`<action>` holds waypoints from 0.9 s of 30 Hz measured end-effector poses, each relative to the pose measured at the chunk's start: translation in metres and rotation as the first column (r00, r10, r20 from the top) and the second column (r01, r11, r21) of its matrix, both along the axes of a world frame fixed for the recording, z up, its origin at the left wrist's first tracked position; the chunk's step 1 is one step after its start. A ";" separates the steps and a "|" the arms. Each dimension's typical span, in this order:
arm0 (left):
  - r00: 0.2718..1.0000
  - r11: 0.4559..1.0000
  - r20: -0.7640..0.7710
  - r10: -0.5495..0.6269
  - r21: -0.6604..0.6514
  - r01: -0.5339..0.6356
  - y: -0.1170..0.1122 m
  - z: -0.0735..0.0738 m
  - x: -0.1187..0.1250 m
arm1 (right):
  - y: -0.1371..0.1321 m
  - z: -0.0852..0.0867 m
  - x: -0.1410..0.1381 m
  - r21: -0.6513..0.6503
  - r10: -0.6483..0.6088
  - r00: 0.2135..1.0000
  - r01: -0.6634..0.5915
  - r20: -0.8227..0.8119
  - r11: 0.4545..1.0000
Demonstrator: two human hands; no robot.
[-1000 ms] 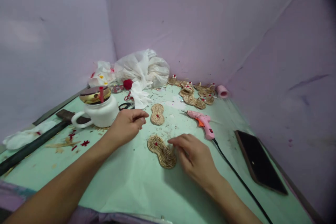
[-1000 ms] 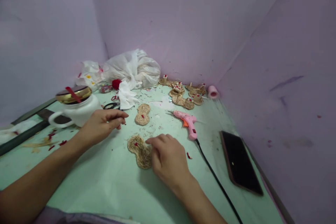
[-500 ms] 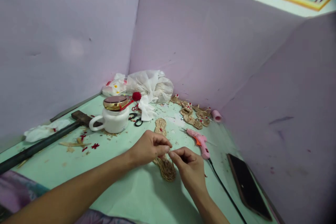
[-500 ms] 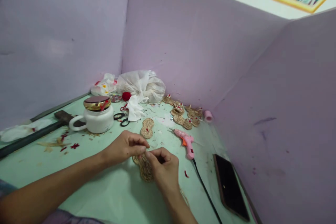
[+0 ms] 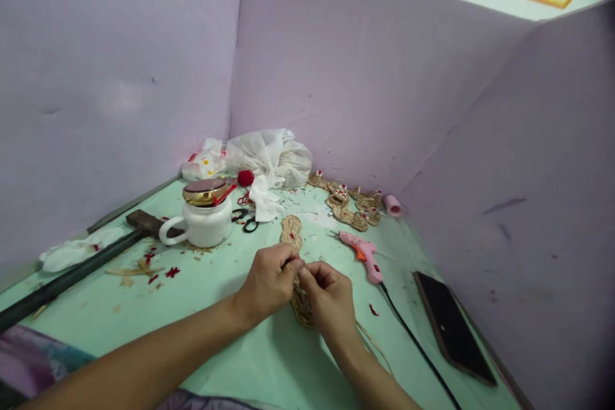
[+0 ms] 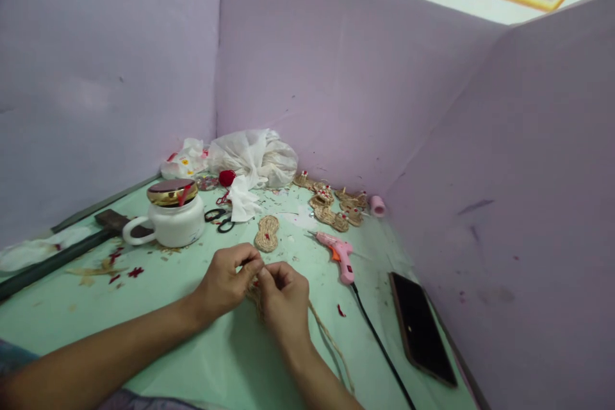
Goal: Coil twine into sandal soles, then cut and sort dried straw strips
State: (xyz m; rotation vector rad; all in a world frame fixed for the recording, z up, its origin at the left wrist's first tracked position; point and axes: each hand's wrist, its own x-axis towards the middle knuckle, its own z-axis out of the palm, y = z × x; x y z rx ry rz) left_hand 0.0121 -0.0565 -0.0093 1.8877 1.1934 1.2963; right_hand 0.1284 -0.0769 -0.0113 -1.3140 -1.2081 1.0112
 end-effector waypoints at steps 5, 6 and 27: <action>0.992 0.997 -0.115 0.059 0.052 -0.053 0.006 -0.005 -0.002 | 0.004 -0.001 -0.009 0.020 0.043 0.999 -0.043 0.012 0.999; 0.991 0.998 -0.120 0.051 0.031 -0.048 0.009 -0.005 -0.003 | 0.005 0.000 -0.010 0.007 0.062 0.998 -0.062 -0.009 0.998; 0.998 0.969 0.023 0.059 -0.240 -0.052 0.017 0.002 0.001 | 0.039 0.005 0.039 -0.342 0.093 0.758 -0.396 -0.646 0.852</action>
